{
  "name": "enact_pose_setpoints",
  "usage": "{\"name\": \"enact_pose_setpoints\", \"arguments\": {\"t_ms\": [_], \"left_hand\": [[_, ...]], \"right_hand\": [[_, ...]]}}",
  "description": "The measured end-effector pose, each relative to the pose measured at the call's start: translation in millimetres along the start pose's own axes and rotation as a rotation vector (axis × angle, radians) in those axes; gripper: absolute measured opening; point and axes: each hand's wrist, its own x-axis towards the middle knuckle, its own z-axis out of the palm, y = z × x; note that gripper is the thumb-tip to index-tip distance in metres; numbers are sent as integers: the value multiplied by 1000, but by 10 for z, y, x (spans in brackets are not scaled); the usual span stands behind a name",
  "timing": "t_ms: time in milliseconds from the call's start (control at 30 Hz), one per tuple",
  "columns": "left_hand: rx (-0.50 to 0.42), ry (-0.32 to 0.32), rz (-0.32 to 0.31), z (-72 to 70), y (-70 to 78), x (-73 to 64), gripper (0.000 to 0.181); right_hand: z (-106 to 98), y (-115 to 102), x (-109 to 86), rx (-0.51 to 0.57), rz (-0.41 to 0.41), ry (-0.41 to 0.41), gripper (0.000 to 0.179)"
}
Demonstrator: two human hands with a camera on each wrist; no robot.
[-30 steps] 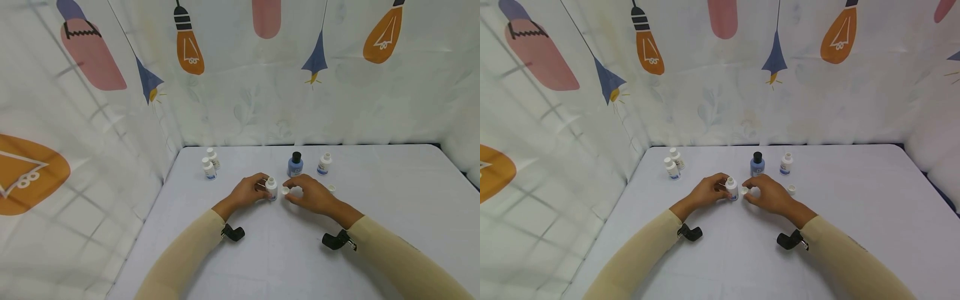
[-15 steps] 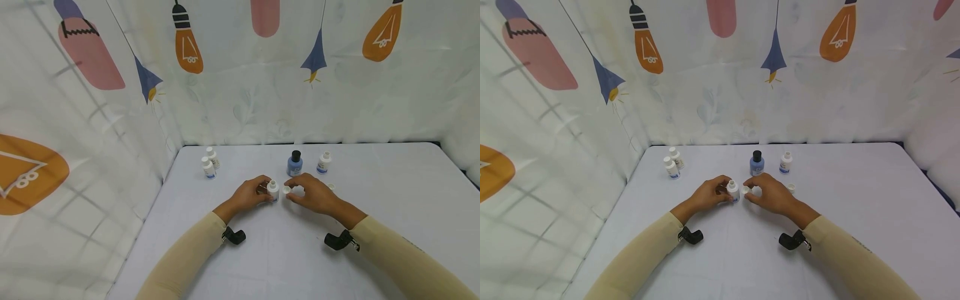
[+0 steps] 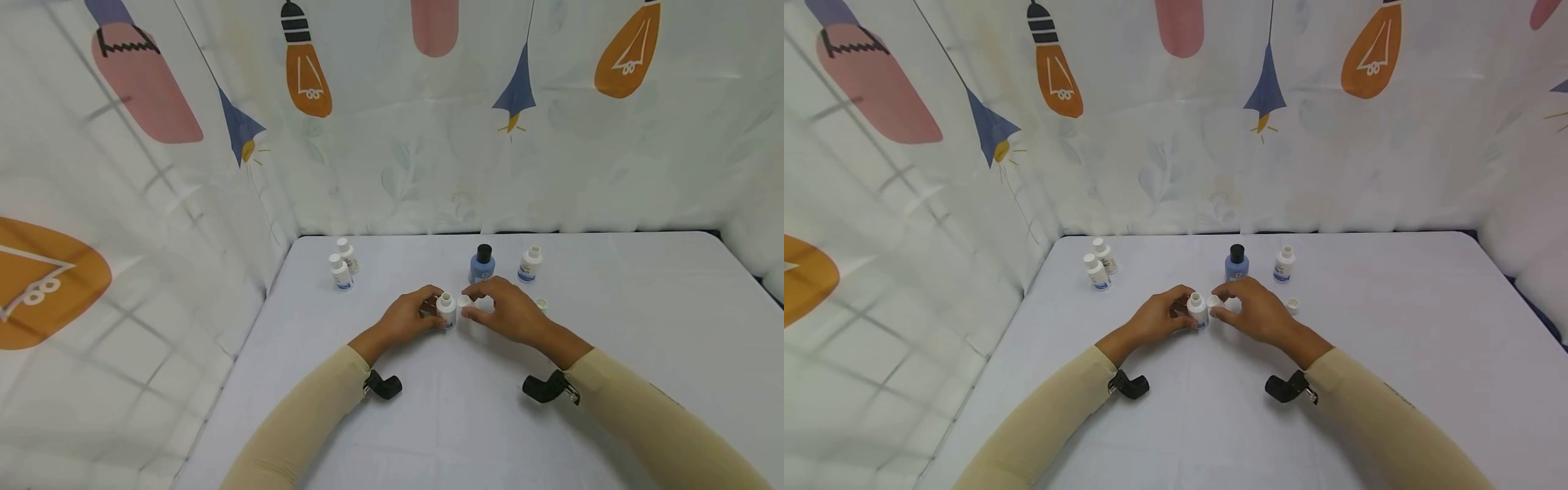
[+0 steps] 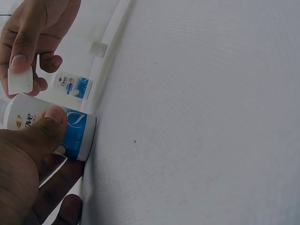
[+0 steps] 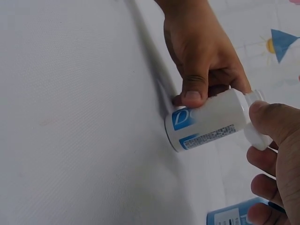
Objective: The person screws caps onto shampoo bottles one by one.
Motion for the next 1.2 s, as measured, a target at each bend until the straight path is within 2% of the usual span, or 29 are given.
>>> {"name": "enact_pose_setpoints", "arguments": {"t_ms": [567, 1200], "left_hand": [[25, 16, 17, 4, 15, -1, 49], [25, 17, 3, 20, 18, -21, 49]], "right_hand": [[-9, -83, 70, 19, -21, 1, 34], [-48, -142, 135, 1, -61, 35, 34]]}}
